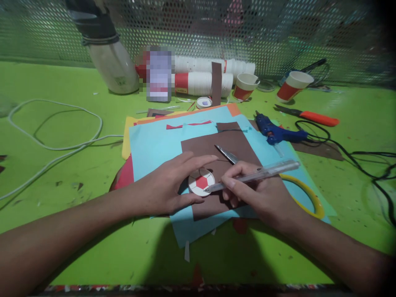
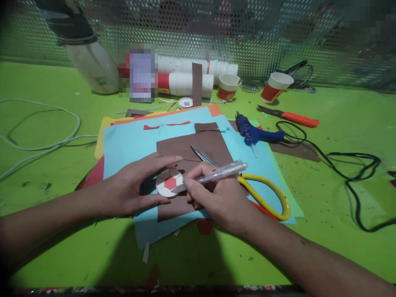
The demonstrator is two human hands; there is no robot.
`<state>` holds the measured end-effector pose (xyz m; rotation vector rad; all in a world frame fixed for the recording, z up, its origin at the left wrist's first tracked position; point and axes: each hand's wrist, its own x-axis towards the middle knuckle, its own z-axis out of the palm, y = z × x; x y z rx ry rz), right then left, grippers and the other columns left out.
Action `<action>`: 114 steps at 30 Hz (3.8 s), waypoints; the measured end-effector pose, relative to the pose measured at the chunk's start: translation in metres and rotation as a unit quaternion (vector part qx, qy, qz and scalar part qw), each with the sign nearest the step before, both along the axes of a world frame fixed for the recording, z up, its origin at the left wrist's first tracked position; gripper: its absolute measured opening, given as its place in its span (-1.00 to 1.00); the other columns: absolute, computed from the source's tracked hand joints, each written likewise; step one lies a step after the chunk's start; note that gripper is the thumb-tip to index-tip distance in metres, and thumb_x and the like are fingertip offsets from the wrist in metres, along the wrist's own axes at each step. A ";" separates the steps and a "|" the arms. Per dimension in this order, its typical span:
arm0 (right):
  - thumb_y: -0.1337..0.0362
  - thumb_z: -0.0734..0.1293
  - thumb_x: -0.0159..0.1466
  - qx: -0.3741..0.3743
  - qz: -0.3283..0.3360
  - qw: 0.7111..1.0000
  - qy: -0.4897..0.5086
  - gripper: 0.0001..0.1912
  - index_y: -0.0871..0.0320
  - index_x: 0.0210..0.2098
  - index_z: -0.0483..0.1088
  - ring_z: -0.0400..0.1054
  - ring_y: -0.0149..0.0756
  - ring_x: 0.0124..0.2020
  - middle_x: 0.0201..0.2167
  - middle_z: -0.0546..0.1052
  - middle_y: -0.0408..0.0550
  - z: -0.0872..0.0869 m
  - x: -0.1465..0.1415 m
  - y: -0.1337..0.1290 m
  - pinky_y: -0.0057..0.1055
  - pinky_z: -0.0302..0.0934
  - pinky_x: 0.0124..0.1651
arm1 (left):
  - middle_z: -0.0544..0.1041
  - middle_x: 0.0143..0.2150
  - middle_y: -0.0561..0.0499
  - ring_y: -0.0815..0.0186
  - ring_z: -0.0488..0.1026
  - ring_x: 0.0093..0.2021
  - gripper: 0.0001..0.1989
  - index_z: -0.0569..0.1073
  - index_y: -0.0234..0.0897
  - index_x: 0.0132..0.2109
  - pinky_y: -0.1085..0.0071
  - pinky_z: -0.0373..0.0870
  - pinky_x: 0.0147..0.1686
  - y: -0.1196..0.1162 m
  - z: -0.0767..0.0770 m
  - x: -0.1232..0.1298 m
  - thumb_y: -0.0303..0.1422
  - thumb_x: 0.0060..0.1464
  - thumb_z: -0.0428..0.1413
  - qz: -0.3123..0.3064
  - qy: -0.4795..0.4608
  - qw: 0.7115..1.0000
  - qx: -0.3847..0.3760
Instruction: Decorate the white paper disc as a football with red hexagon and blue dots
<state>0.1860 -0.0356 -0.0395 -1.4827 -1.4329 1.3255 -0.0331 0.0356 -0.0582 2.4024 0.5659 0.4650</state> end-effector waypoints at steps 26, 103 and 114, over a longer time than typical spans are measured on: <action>0.25 0.30 0.27 -0.013 -0.016 1.000 0.012 -0.84 0.13 -0.44 0.33 0.31 -0.46 -0.60 -0.58 0.46 -0.17 0.002 -0.001 0.000 -0.50 0.23 -0.52 | 0.37 0.12 -0.11 0.18 0.34 0.03 -0.33 0.05 -0.12 0.35 0.24 0.35 -0.01 0.000 -0.002 0.000 -0.30 0.18 0.16 -0.002 -0.001 1.000 0.001; 0.27 0.29 0.27 -0.002 -0.001 1.000 0.026 -0.84 0.14 -0.45 0.35 0.31 -0.46 -0.59 -0.60 0.47 -0.16 -0.001 0.000 -0.002 -0.51 0.23 -0.52 | 0.35 0.04 -0.11 0.24 0.34 0.03 -0.44 0.15 -0.21 0.31 0.30 0.35 0.01 -0.003 0.000 0.002 -0.40 0.21 0.13 -0.024 -0.045 0.998 0.040; 0.22 0.30 0.28 -0.012 0.003 1.000 0.023 -0.82 0.13 -0.44 0.37 0.30 -0.44 -0.59 -0.59 0.47 -0.14 -0.003 0.001 -0.004 -0.50 0.19 -0.55 | 0.36 0.06 -0.10 0.21 0.34 0.05 -0.42 0.13 -0.13 0.31 0.25 0.36 0.02 -0.002 0.000 0.002 -0.40 0.21 0.13 -0.024 -0.045 0.998 0.036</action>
